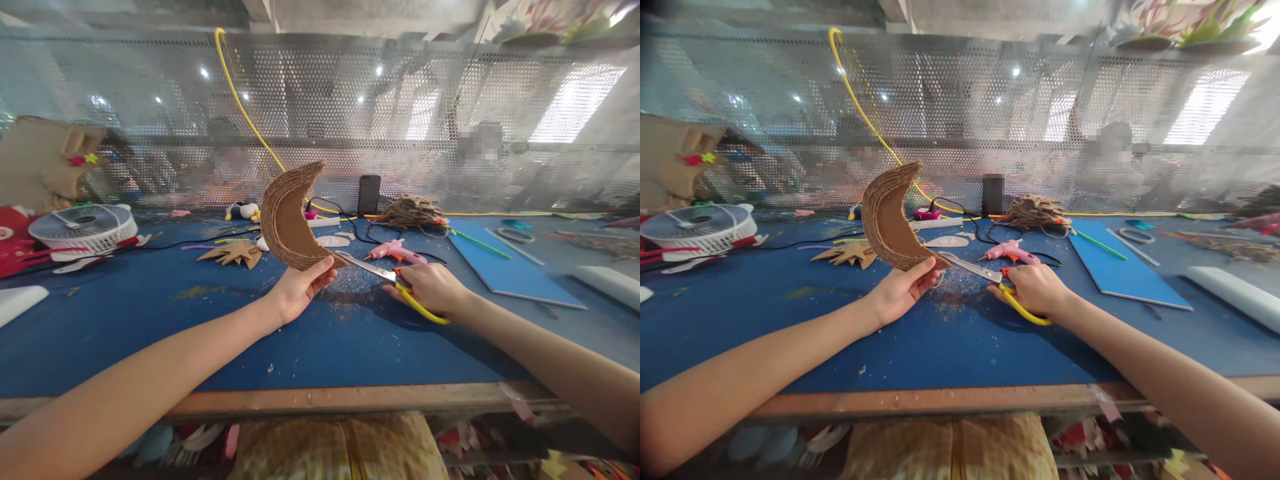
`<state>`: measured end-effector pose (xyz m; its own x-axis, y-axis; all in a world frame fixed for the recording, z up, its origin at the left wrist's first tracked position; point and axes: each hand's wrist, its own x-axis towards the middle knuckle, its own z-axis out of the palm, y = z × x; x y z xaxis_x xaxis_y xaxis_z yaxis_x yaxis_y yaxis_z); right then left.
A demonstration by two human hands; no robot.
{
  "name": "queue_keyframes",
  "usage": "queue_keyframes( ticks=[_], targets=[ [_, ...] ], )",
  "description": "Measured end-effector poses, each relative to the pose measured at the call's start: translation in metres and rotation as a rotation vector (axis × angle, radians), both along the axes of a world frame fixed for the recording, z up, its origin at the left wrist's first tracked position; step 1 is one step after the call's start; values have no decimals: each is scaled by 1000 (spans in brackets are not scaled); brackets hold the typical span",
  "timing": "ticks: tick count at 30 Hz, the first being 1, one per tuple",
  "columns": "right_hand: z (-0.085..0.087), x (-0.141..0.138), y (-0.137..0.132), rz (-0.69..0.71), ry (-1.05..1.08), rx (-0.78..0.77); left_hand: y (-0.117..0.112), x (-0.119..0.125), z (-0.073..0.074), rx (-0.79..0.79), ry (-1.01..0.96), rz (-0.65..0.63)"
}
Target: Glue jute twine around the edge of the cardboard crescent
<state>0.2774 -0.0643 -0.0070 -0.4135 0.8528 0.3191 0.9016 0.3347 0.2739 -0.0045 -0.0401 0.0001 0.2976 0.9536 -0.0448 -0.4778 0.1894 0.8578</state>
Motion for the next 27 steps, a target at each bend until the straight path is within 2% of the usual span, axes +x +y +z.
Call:
queue_keyframes(
  ticks=[9,17,21,24,27],
  targets=[
    [16,0,1,-209,2,-36,-4,2,7,-40,-24,93],
    [20,8,3,-266,-46,-20,2,0,8,-65,-101,310],
    [20,15,7,-77,-98,96,2,-2,8,-48,-59,341],
    [22,25,11,159,-130,194,1,-3,7,-23,-28,329],
    [23,32,14,422,-187,223,1,-3,7,-36,-18,301]
  ],
)
